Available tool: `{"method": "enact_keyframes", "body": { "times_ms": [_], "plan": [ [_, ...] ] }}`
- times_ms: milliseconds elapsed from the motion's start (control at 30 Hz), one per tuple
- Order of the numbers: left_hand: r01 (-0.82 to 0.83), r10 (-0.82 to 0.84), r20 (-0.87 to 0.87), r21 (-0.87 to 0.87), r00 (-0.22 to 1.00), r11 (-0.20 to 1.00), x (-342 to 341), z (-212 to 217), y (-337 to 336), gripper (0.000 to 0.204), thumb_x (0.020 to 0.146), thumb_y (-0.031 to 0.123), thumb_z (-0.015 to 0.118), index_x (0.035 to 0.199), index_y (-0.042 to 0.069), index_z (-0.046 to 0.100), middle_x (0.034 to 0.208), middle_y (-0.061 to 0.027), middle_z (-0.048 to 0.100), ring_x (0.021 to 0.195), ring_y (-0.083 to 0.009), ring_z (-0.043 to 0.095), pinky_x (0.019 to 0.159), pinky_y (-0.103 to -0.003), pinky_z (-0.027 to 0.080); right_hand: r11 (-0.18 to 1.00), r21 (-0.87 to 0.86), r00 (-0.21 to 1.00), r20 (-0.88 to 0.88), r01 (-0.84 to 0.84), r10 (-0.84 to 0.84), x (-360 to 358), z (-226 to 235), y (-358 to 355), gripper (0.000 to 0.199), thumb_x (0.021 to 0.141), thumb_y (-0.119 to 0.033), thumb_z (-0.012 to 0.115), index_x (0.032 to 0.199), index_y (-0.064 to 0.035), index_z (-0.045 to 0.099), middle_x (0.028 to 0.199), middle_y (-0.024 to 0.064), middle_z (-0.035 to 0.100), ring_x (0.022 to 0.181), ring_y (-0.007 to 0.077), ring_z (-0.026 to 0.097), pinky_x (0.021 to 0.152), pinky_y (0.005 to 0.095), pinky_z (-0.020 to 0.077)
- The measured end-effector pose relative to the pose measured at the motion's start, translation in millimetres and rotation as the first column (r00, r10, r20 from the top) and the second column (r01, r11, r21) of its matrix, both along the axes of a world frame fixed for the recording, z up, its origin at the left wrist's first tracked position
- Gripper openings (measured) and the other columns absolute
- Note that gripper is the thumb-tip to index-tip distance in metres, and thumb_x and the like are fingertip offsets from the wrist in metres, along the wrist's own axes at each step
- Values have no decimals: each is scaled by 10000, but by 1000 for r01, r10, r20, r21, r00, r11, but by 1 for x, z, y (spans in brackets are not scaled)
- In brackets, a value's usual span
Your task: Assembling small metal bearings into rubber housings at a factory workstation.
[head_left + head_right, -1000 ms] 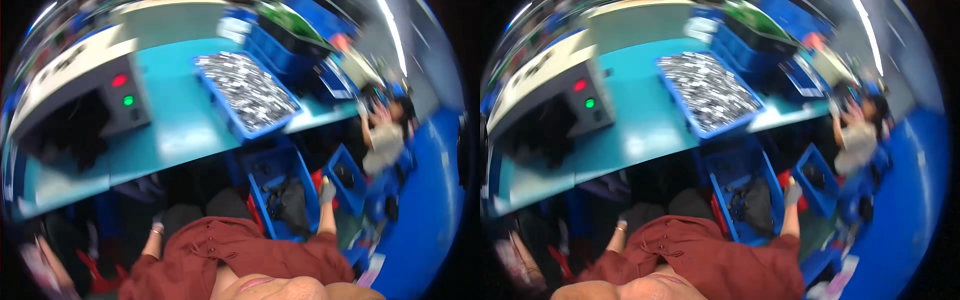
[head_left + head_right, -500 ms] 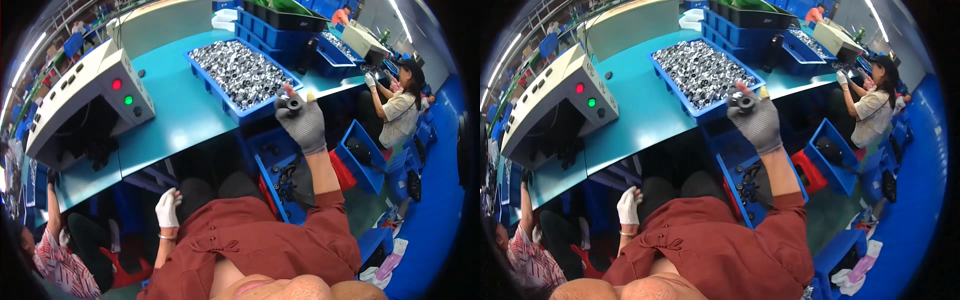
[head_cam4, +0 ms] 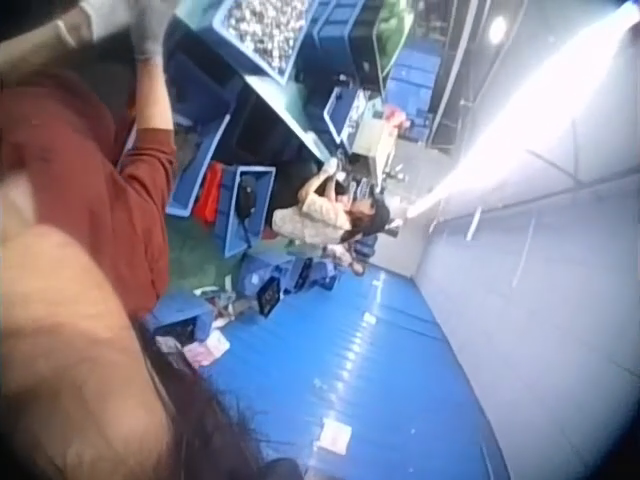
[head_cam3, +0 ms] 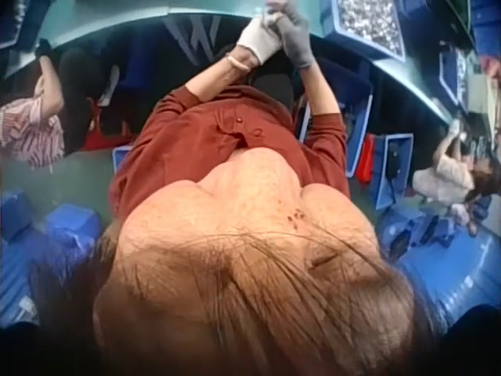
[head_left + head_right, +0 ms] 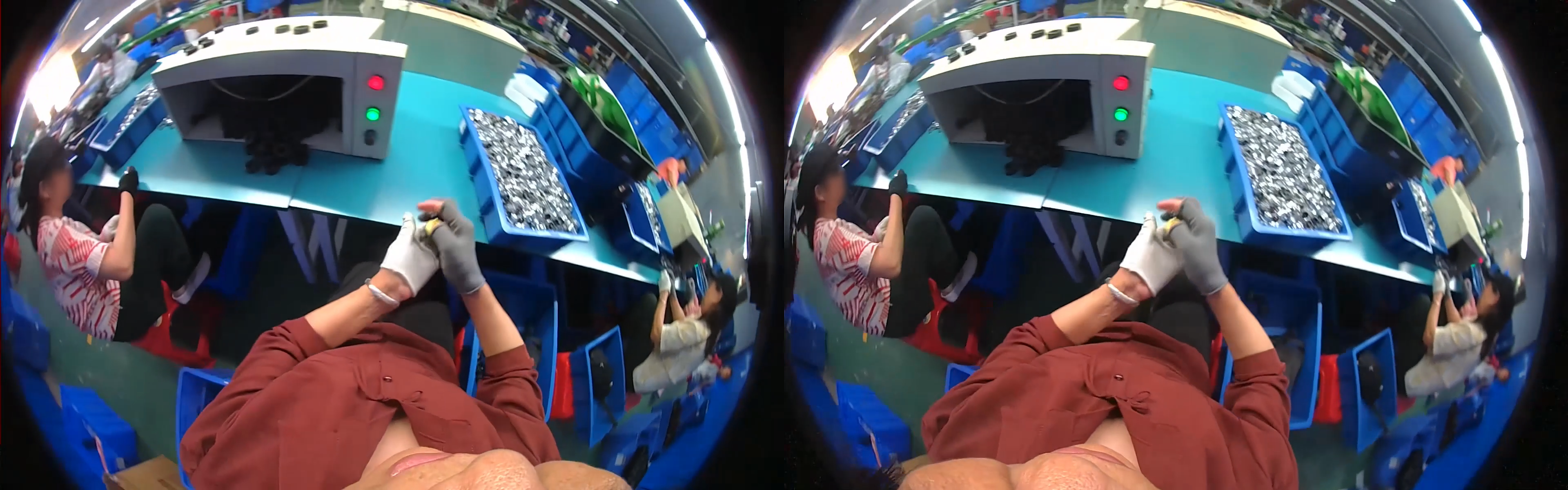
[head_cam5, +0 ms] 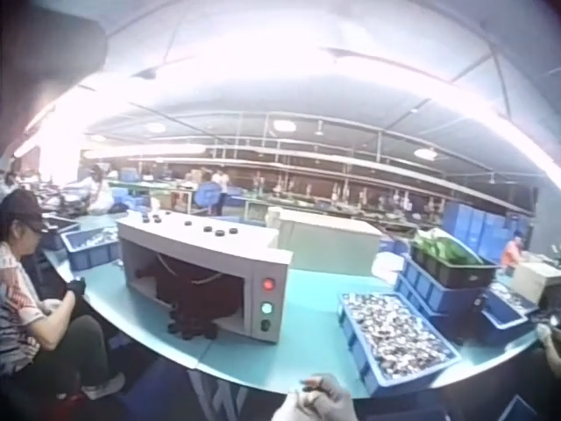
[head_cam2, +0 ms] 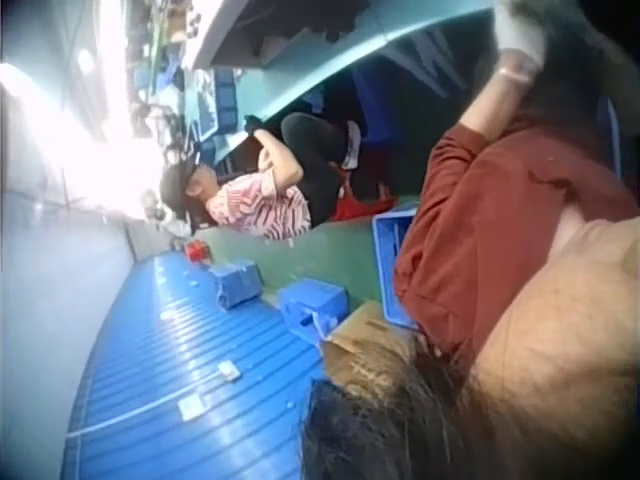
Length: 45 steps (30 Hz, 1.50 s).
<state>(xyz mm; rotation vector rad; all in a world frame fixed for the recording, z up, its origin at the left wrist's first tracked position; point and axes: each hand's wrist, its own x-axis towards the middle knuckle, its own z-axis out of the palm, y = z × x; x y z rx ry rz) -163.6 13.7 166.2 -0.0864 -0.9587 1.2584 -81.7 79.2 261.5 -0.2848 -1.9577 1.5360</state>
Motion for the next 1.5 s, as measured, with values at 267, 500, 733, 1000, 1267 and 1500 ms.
{"method": "enact_keyframes", "body": {
  "times_ms": [267, 500, 733, 1000, 1267, 1500],
  "plan": [
    [-885, 429, -790, -295, 438, 361, -97, -104, 11, 390, 1092, 325, 320, 1236, 107, 608, 1206, -61, 657, 1151, -175, 583, 1009, -273, 446, 847, 529, 986, -162, 60, 31, -77, -25, -46, 288, 730, 41, 564, 945, -54, 731, 977, 119, 679, 888, 324, 642, 809, 395, 500],
    [-772, 249, -750, -502, 613, 390, -76, 25, -61, 357, 1101, 374, 368, 1229, 103, 562, 1161, -56, 618, 1122, -193, 582, 992, -322, 468, 927, 376, 984, -163, -7, 74, -114, -19, -47, 451, 760, 110, 519, 1149, -35, 694, 1052, 122, 686, 951, 234, 672, 838, 302, 512],
    [-916, 53, -922, -371, 383, 155, -147, 54, -84, 187, 1000, 122, 602, 1148, 14, 641, 1043, -133, 653, 834, -194, 631, 646, -242, 503, 908, 374, 979, -3, 190, -203, -105, -47, 45, 222, 917, 18, 569, 1104, 27, 688, 973, 75, 676, 868, 115, 626, 794, 255, 507],
    [-981, -16, -983, -182, 183, -71, -277, 84, -13, 419, 916, 20, 618, 1330, 6, 554, 1263, -163, 560, 1159, -263, 534, 976, -409, 515, 926, 362, 963, 194, 107, -187, -81, -43, 60, 227, 885, 17, 591, 1091, 32, 686, 997, 135, 701, 905, 178, 677, 820, 279, 509],
    [-174, -671, 353, 792, -652, 585, -326, 70, 34, 593, 862, 113, 622, 1437, 45, 492, 1413, -210, 511, 1313, -412, 466, 1046, -497, 424, 911, 394, 967, 157, 126, -202, -81, -45, 58, 280, 815, 63, 569, 1057, -3, 695, 1012, 167, 684, 907, 302, 686, 805, 343, 524],
    [140, -544, 705, 660, -455, 739, -336, 70, 33, 637, 940, 353, 539, 1503, 85, 410, 1542, -189, 369, 1444, -394, 303, 1136, -584, 269, 887, 449, 970, 152, 104, -191, -85, -45, 57, 243, 855, 50, 586, 1070, 8, 691, 1004, 143, 677, 879, 247, 673, 779, 312, 516]
  ]
}}
